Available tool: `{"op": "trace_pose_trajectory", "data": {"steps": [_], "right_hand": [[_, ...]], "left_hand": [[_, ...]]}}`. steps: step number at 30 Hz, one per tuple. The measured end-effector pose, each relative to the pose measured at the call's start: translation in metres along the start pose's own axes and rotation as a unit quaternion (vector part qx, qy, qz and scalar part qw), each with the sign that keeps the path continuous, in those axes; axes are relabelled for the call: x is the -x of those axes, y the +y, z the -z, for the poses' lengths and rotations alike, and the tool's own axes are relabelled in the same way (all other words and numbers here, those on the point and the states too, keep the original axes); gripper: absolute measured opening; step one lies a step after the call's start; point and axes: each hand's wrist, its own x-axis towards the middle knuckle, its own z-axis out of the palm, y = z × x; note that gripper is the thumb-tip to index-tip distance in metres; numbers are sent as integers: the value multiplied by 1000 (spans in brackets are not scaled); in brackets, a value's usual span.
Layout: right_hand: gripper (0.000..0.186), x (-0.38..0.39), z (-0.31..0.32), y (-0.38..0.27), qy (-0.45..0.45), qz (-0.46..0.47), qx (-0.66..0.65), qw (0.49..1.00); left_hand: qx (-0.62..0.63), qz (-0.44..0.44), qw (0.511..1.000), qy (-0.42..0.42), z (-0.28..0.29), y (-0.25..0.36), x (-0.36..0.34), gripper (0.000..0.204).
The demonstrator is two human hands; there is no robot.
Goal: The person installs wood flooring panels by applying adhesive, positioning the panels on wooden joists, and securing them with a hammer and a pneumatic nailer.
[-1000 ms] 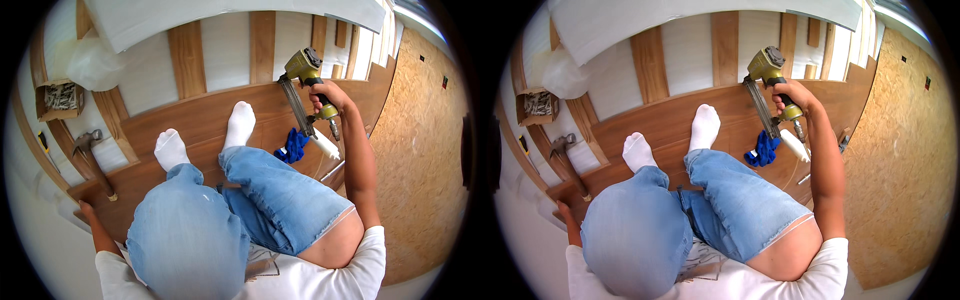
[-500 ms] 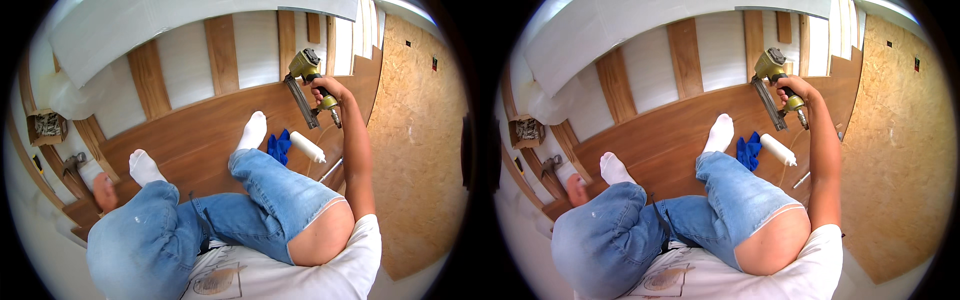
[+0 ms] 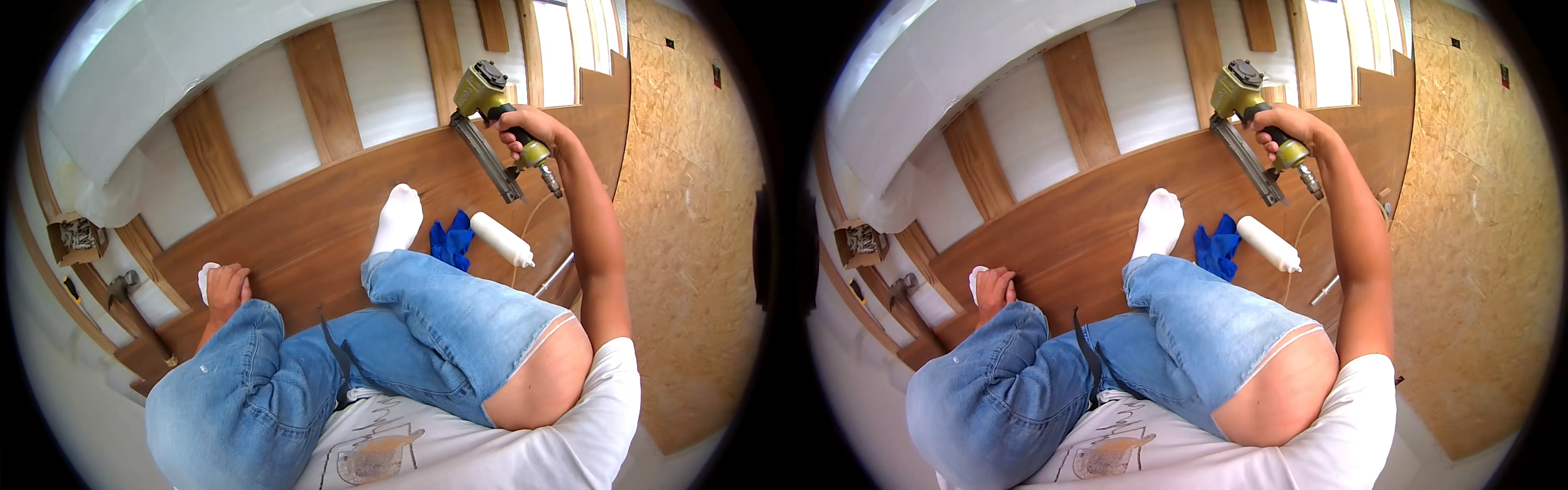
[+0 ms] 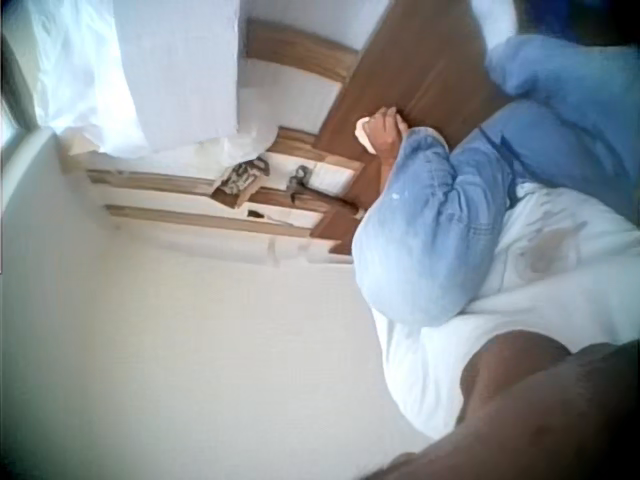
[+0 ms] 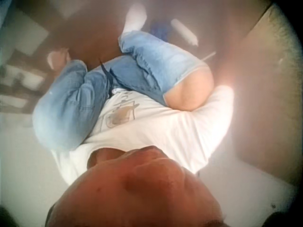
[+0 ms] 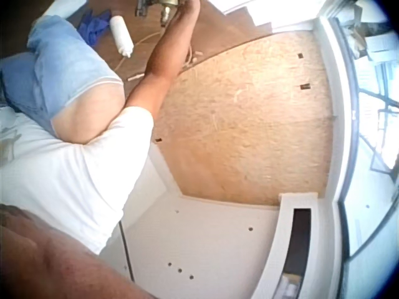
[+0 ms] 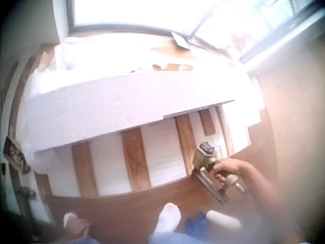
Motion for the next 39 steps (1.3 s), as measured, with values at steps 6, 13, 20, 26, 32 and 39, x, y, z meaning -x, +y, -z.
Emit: {"op": "trace_pose_trajectory", "data": {"steps": [6,13,20,26,32,39], "right_hand": [[23,-6,25,6,6,-3,3,1000],[22,-4,42,10,0,9,-8,1000],[30,-8,67,20,9,11,1,1000],[33,-8,143,34,109,-16,10,994],[28,-8,172,41,107,-9,-11,994],[41,-5,157,32,46,-1,-9,999]], "left_hand": [[-23,15,1000,6,-3,2,-3,21],[-46,31,998,9,-7,6,-4,19],[-58,42,997,3,-9,5,-4,18],[-67,43,997,1,-14,4,-4,16],[-74,64,995,-18,-14,9,-10,16],[-94,45,994,-27,-16,2,-6,17]]}}
